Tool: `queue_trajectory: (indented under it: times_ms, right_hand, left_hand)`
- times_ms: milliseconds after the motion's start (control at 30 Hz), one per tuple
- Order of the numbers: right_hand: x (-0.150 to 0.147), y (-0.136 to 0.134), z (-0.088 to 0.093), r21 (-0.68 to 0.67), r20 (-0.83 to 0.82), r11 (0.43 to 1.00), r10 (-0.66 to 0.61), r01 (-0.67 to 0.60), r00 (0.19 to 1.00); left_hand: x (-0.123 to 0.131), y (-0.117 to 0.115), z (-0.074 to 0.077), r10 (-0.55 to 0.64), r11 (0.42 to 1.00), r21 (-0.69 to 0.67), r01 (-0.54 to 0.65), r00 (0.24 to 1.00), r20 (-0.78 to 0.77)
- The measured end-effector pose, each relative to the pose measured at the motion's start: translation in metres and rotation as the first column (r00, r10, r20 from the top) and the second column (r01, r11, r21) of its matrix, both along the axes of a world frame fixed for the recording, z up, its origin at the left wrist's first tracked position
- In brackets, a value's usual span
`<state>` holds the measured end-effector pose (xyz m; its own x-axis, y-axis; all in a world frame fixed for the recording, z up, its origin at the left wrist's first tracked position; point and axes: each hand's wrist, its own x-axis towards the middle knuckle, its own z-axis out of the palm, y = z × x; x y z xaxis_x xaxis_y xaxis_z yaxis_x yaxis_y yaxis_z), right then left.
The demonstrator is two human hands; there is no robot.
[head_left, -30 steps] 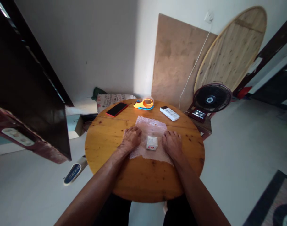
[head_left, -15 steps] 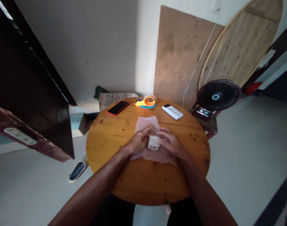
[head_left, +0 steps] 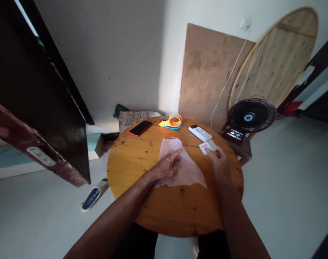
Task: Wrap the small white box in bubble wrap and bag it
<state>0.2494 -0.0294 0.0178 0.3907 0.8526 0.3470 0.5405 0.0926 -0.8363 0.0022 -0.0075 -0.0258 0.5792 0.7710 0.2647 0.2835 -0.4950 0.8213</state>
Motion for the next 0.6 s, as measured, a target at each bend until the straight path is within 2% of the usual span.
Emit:
queue_trajectory:
  times_ms: [67,167,233,300,367,400,433,500,533,600]
  right_hand:
    - [0.012,0.002,-0.003,-0.097,0.104,0.982,-0.153,0.163,0.983]
    - [0.021,0.005,-0.01,-0.193,0.29,0.954,-0.168,0.229,0.942]
    - [0.02,0.007,-0.012,-0.118,0.378,0.962,-0.187,0.248,0.907]
    - [0.014,0.006,-0.01,0.054,0.428,0.966,-0.253,0.255,0.868]
    - [0.003,0.0,-0.003,0.206,0.403,0.954,-0.285,0.217,0.87]
    - [-0.003,-0.005,0.002,0.244,0.369,0.955,-0.251,0.167,0.895]
    - [-0.011,-0.012,0.009,0.239,0.326,0.967,-0.164,0.087,0.931]
    - [-0.028,-0.028,0.024,0.15,0.266,0.974,0.126,-0.17,0.956]
    - [-0.038,-0.036,0.031,0.093,0.267,0.937,0.303,-0.337,0.915]
    - [-0.057,-0.048,0.043,-0.091,0.31,0.796,0.594,-0.598,0.743]
  left_hand:
    - [0.0,-0.002,0.001,0.015,0.999,0.044,-0.014,0.999,-0.037]
    - [0.0,-0.005,0.004,0.034,0.996,0.085,-0.027,0.996,-0.079]
    - [0.001,-0.007,0.007,0.037,0.995,0.093,-0.029,0.995,-0.091]
    - [0.0,-0.009,0.011,0.041,0.995,0.099,-0.031,0.994,-0.103]
    - [0.0,-0.01,0.013,0.044,0.994,0.105,-0.032,0.992,-0.116]
    - [0.0,-0.01,0.014,0.047,0.994,0.108,-0.034,0.992,-0.118]
    - [0.0,-0.009,0.013,0.05,0.993,0.11,-0.037,0.992,-0.115]
    - [0.0,-0.007,0.01,0.051,0.992,0.116,-0.039,0.994,-0.1]
    - [0.001,-0.006,0.008,0.046,0.992,0.117,-0.036,0.995,-0.086]
    - [0.002,-0.003,0.002,0.027,0.994,0.107,-0.024,0.999,-0.027]
